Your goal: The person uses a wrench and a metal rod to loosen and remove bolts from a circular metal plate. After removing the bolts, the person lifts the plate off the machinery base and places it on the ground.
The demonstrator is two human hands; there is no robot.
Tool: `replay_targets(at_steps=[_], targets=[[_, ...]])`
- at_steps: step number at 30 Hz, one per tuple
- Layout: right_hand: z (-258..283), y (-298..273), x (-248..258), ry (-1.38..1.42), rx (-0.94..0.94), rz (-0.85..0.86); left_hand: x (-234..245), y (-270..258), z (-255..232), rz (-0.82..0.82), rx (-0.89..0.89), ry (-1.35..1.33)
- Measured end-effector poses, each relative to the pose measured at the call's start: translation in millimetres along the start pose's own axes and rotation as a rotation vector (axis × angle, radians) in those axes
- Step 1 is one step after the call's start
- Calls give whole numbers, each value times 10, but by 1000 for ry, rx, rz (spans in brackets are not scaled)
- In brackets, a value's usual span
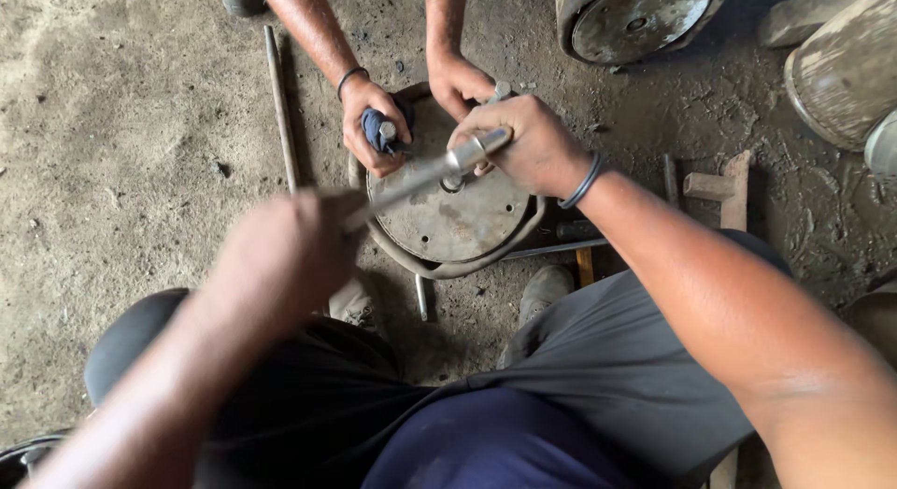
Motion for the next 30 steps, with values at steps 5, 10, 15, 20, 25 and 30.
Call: replay_targets(at_steps=[5, 10, 15, 20, 25, 30], targets=[[-177, 57, -180, 286, -257, 17, 388, 752, 386, -52, -83, 367], [-270, 49, -282, 470, -335, -90, 479, 1378, 419, -374, -172, 301], [-343, 34, -328, 476, -399, -165, 393, 1624, 412, -331, -183, 362], [-309, 62, -419, 300, -366, -69, 160, 1195, 469, -186, 41, 243], [-190, 44, -470, 118, -231, 51, -262, 285, 258, -264, 134, 265], [-105, 57, -414, -64, 23, 105, -967, -540, -788, -65, -143, -1050]])
Point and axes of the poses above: each hand's wrist, its own y-axis towards the middle knuckle, its own x-axis out of the back of the hand, z = x × y, the point moved 4 cm from there along y, towards the middle knuckle, and after that the axes turned 9 degrees about -x, right-handed, at the moved point
